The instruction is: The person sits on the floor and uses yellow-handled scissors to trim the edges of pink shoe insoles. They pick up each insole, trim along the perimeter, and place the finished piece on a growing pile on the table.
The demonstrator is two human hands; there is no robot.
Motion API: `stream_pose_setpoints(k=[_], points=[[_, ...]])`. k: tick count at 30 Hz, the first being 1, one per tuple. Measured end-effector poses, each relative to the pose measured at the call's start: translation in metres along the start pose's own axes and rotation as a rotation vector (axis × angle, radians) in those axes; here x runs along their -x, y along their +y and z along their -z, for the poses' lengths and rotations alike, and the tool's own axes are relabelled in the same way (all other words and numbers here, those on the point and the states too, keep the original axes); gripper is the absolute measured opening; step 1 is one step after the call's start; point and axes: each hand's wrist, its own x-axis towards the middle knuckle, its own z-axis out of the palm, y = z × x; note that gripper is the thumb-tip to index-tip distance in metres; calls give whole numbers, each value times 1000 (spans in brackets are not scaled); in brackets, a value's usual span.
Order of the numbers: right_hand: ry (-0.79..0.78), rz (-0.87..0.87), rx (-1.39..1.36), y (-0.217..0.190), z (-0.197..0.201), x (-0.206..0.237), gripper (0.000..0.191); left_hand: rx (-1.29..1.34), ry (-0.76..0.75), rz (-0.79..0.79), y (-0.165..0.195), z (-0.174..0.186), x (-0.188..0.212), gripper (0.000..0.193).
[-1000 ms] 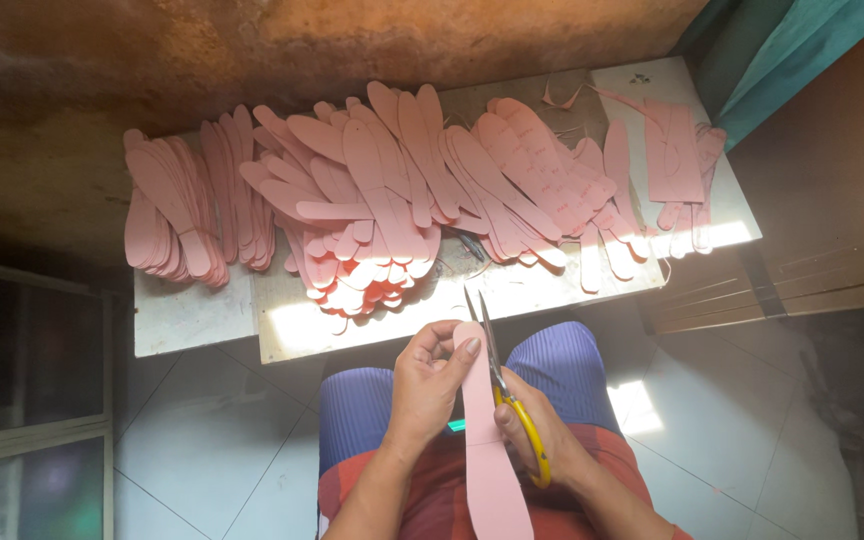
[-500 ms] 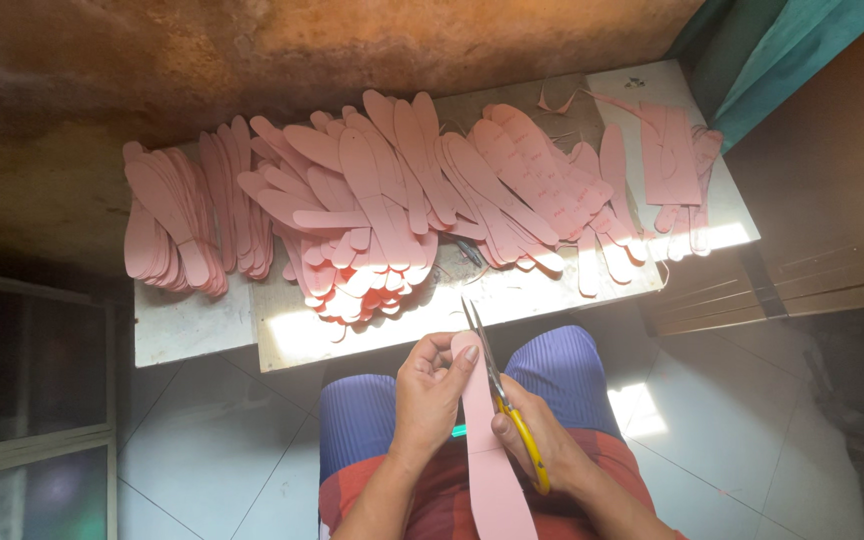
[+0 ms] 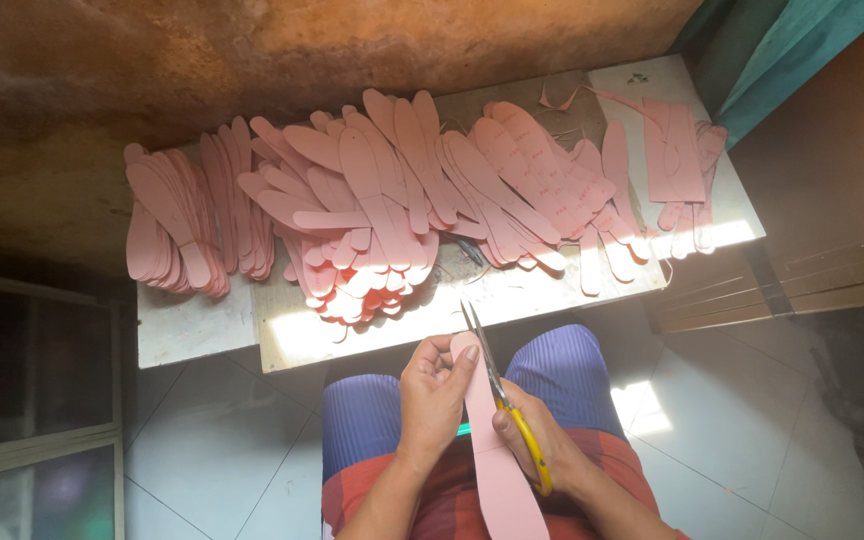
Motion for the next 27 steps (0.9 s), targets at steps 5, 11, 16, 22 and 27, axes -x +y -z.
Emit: stream_pose_setpoints(k=[5, 11, 16, 22, 27], points=[[18, -95, 10, 10, -1, 0, 87, -1, 3, -17, 0, -1, 1, 18], [27, -108, -11, 8, -1, -1, 84, -22, 22, -28, -1, -3, 0, 18], [31, -79, 28, 8, 2, 0, 78, -26, 7, -26, -2, -2, -1, 17], [50, -50, 22, 13, -1, -1, 76, -14, -11, 11, -2, -1, -3, 17], [29, 190, -11, 7, 3, 0, 80, -5, -49, 6, 2, -2, -5, 17]])
